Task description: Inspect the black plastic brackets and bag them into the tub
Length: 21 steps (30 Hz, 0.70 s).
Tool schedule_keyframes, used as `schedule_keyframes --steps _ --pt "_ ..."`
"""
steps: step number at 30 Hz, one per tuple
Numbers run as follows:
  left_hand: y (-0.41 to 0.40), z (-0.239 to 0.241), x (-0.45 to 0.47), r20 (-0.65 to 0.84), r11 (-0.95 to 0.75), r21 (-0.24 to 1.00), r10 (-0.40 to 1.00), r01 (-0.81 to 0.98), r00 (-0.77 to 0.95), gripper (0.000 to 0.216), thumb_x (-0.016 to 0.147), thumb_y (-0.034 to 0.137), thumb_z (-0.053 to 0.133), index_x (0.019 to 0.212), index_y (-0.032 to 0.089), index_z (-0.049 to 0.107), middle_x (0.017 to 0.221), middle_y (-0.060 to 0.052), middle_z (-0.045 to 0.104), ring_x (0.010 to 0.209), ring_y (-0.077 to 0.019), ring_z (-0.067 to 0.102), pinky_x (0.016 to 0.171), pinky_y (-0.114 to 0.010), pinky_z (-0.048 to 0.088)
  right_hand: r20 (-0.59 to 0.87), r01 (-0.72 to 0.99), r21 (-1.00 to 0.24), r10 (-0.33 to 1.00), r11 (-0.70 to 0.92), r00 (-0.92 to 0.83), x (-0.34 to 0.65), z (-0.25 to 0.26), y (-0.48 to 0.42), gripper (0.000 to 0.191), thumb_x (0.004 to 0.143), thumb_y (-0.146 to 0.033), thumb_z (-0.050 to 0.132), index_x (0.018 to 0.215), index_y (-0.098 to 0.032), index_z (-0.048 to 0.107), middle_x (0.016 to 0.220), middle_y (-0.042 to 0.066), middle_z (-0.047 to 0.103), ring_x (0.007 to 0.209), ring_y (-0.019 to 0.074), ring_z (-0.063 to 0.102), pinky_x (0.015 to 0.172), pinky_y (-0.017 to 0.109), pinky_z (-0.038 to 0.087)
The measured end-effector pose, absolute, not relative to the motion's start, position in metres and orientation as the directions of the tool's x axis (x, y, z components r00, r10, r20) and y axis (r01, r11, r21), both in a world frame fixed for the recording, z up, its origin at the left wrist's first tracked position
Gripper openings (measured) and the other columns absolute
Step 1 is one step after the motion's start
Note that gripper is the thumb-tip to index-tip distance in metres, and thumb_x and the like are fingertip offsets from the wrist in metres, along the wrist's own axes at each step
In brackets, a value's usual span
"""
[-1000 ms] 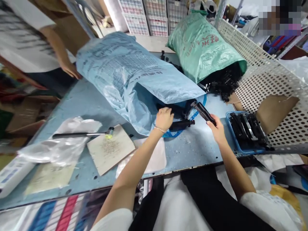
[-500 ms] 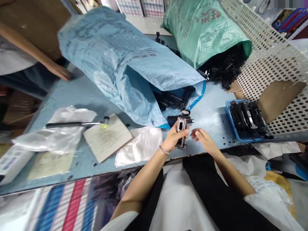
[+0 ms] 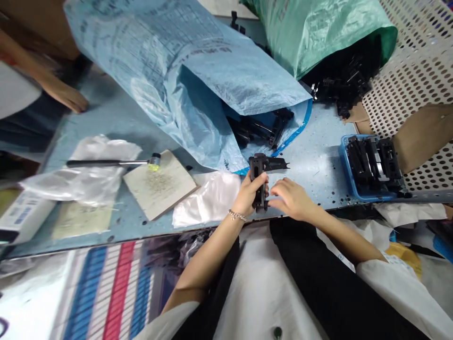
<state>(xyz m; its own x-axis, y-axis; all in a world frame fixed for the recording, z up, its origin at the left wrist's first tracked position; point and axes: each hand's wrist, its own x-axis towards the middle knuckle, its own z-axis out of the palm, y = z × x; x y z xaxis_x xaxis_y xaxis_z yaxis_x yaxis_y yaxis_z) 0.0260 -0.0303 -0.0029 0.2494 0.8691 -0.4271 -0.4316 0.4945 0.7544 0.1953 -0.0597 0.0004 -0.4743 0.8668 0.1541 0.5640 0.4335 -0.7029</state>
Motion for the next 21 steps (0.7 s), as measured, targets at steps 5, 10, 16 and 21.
schedule_keyframes --steps 5,10,16,21 --pt "-0.029 -0.004 0.025 -0.539 0.644 0.620 0.765 -0.449 0.353 0.070 0.058 0.049 0.094 0.110 0.018 0.060 0.077 0.003 0.063 0.054 -0.0081 0.057 0.048 -0.020 0.042 0.301 0.590 -0.313 0.667 0.744 -0.682 0.191 -0.008 -0.073 0.032 0.105 -0.042 0.050 0.091 -0.018 0.066 0.084 0.010 0.064 0.080 0.0227 0.054 0.068 0.035 0.043" --pt "-0.044 -0.002 0.038 -0.578 0.639 0.674 0.768 -0.369 0.275 0.057 0.069 0.054 0.086 0.106 0.016 0.064 0.084 -0.003 0.066 0.065 -0.0132 0.063 0.058 -0.025 0.049 0.174 0.501 -0.700 0.802 0.509 -0.571 0.185 -0.017 -0.071 0.051 0.102 -0.056 0.049 0.063 -0.024 0.056 0.062 0.001 0.053 0.064 0.0168 0.052 0.058 0.029 0.047" --pt "-0.042 0.013 0.030 -0.251 0.230 0.939 0.967 -0.255 -0.053 0.065 0.070 0.050 0.088 0.122 0.026 0.056 0.105 -0.003 0.065 0.084 -0.0172 0.066 0.068 -0.028 0.053 -0.097 0.481 -0.858 0.861 0.181 -0.499 0.185 -0.005 -0.066 0.061 0.110 -0.052 0.019 0.075 -0.020 0.057 0.062 0.000 0.055 0.056 0.0134 0.051 0.054 0.027 0.045" --pt "-0.028 0.014 0.025 -0.508 0.550 0.699 0.832 -0.457 0.225 0.053 0.066 0.051 0.090 0.097 0.021 0.058 0.080 0.003 0.060 0.054 -0.0080 0.054 0.046 -0.022 0.042 0.165 0.521 -0.586 0.721 0.620 -0.672 0.196 0.013 -0.054 0.037 0.104 -0.049 0.047 0.088 -0.020 0.063 0.083 0.008 0.063 0.082 0.0224 0.055 0.071 0.037 0.045"
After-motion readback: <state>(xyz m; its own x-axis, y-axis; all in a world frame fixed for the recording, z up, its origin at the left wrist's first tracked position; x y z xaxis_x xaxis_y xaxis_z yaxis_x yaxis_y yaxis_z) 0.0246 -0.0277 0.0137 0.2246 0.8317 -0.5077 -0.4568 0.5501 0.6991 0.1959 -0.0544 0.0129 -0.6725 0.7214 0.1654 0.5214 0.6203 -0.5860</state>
